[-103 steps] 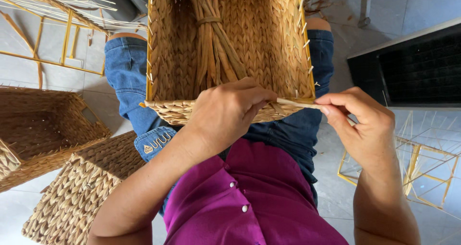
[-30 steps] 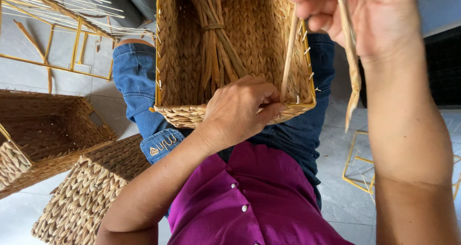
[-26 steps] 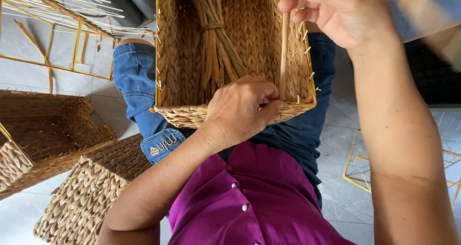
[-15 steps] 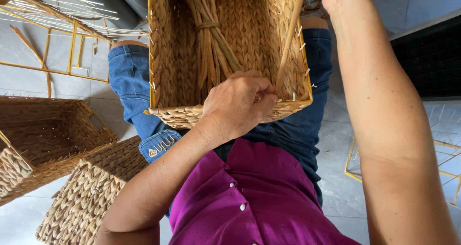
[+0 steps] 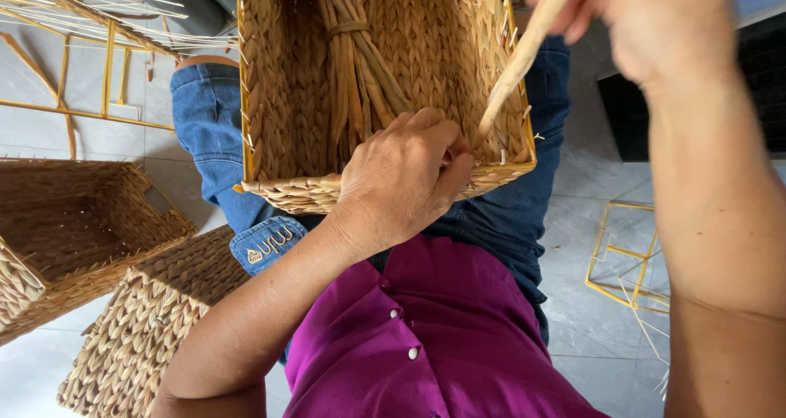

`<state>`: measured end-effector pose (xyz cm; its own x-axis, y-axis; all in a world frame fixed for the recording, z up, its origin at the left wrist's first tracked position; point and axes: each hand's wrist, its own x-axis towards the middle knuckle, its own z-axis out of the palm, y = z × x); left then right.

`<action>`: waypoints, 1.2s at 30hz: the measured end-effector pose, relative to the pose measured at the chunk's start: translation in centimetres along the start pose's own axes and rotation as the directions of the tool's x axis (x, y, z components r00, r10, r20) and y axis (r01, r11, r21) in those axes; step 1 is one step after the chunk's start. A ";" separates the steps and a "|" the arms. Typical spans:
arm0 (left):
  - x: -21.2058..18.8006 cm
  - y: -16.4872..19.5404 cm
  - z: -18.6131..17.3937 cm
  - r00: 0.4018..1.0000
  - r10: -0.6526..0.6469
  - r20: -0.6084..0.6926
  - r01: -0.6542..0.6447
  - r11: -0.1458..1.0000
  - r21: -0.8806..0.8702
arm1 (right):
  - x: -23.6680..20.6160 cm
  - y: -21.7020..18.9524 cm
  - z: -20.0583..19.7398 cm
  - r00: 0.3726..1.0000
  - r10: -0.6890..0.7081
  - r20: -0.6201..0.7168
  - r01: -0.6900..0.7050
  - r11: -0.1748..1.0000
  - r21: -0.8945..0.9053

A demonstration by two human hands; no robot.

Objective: The person sits on the floor with a woven water-hyacinth basket on their lap and weaves a flat strip of fiber along the basket's rim, tucking and threading it through the woven edge. They use scissors to trim the strip and continue binding it around the rim.

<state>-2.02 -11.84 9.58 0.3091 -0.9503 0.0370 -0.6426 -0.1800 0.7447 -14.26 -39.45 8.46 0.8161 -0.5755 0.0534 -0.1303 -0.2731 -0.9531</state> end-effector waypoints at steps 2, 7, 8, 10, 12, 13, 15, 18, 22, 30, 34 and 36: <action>-0.1 0.0 0.1 1.000 0.004 -0.014 -0.004 1.000 0.011 | -0.7 -0.3 2.0 0.991 0.092 0.102 -0.100 0.991 0.084; -0.3 0.2 0.1 0.997 0.035 -0.066 -0.032 0.999 0.043 | -1.3 -2.2 4.6 0.924 0.161 0.348 -0.194 0.979 0.062; -0.3 0.2 0.0 0.998 0.035 -0.061 -0.032 0.998 0.046 | -1.3 -2.6 4.7 0.880 0.171 0.442 -0.213 0.976 0.047; -0.3 0.2 -0.1 0.999 0.039 -0.038 -0.037 0.998 0.044 | -1.4 -3.2 4.8 0.867 0.234 0.440 -0.280 0.959 0.042; -0.3 0.1 -0.3 0.999 0.047 -0.013 -0.047 0.998 0.033 | -1.5 -3.4 4.8 0.882 0.265 0.390 -0.301 0.953 0.033; -0.4 0.1 -0.3 0.997 0.071 -0.009 -0.071 0.997 0.032 | -1.5 -3.5 4.9 0.900 0.268 0.343 -0.294 0.955 0.026; -0.4 -0.1 -0.4 0.993 0.121 -0.003 -0.121 0.992 0.032 | -1.5 -3.5 5.1 0.910 0.287 0.300 -0.301 0.954 0.001; -0.5 0.1 0.2 0.987 0.156 -0.033 -0.149 0.974 0.171 | -1.5 -3.7 5.6 0.886 0.346 0.308 -0.349 0.936 -0.048; -0.7 -0.3 0.6 0.980 0.177 -0.087 -0.162 0.974 0.157 | -1.5 -4.2 5.9 0.851 0.411 0.326 -0.421 0.906 -0.041; -1.0 -0.5 0.5 0.983 0.142 -0.117 -0.136 0.989 0.060 | -1.6 -4.2 5.3 0.767 0.249 0.591 -0.246 0.965 -0.087; -1.1 -0.5 0.2 0.985 0.137 -0.103 -0.135 0.990 0.027 | -1.7 -3.7 5.7 0.815 0.324 0.480 -0.303 0.945 -0.123; -1.1 -0.5 0.1 0.982 0.155 -0.111 -0.152 0.988 0.031 | -1.6 -3.7 6.0 0.823 0.340 0.456 -0.316 0.940 -0.131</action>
<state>-2.12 -10.75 9.13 0.2815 -0.9327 0.2255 -0.7035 -0.0408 0.7095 -11.65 -32.87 10.13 0.8837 -0.2151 -0.4158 -0.4538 -0.1759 -0.8736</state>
